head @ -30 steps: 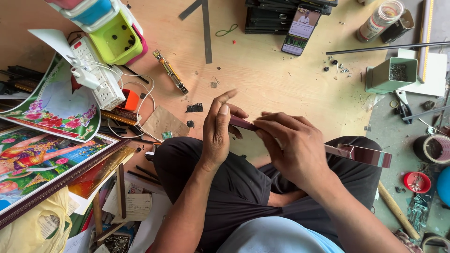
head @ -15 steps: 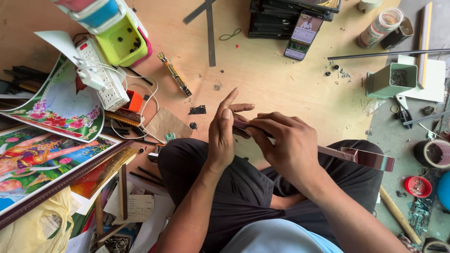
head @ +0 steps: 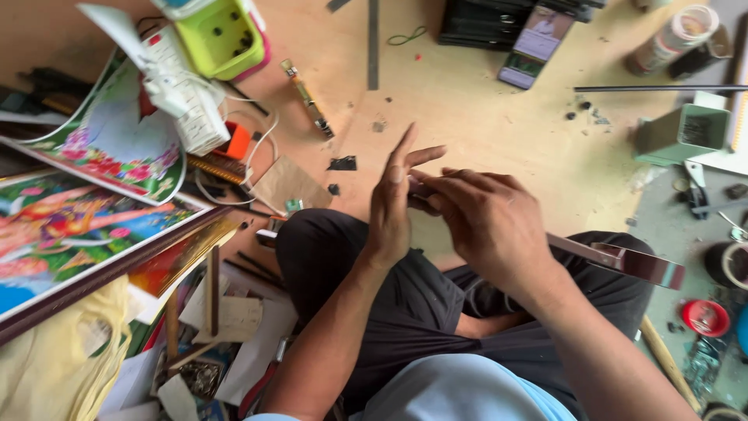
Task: Applying decorative tape and cleaning a picture frame.
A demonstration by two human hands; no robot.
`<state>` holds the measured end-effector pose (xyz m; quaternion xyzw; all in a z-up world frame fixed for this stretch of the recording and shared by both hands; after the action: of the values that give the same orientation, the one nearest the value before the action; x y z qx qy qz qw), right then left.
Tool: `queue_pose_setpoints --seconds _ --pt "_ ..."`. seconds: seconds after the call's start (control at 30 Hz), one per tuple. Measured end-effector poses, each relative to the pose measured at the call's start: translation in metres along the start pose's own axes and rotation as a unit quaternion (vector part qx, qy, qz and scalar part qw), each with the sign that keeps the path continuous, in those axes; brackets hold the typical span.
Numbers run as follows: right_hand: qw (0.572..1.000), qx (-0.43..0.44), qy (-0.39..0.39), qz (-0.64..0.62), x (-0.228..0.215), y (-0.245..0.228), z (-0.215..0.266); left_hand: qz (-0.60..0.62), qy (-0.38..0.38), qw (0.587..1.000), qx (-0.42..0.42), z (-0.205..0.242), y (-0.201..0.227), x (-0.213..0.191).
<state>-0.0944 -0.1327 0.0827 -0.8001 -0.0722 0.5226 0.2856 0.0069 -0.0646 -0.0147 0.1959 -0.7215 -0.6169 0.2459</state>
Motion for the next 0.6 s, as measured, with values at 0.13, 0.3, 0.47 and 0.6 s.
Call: queue_pose_setpoints --seconds 0.13,0.3,0.47,0.6 --pt "0.997 0.068 -0.032 -0.013 0.0 0.003 -0.006 0.021 -0.012 1.0 0.014 -0.001 0.0 0.004" --pt "0.999 -0.001 -0.021 -0.027 0.01 0.001 -0.016 0.022 -0.005 0.999 0.038 0.0 -0.003 0.005" --pt "0.998 -0.041 -0.033 -0.023 0.016 -0.001 -0.02 0.049 -0.016 0.997 0.062 -0.002 0.001 0.005" --pt "0.998 -0.031 -0.062 0.01 0.021 0.005 -0.022 0.018 -0.018 0.999 0.034 -0.005 0.002 0.003"
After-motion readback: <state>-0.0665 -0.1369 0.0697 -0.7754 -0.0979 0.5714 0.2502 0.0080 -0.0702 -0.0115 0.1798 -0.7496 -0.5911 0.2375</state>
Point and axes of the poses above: each hand's wrist, its own z-axis away from the middle knuckle, its own x-axis out of the palm, y = z × x, the point moved 7 cm from there along -z, towards the middle knuckle, and after that the axes turned 2 degrees about -z, right-handed, at the moved point
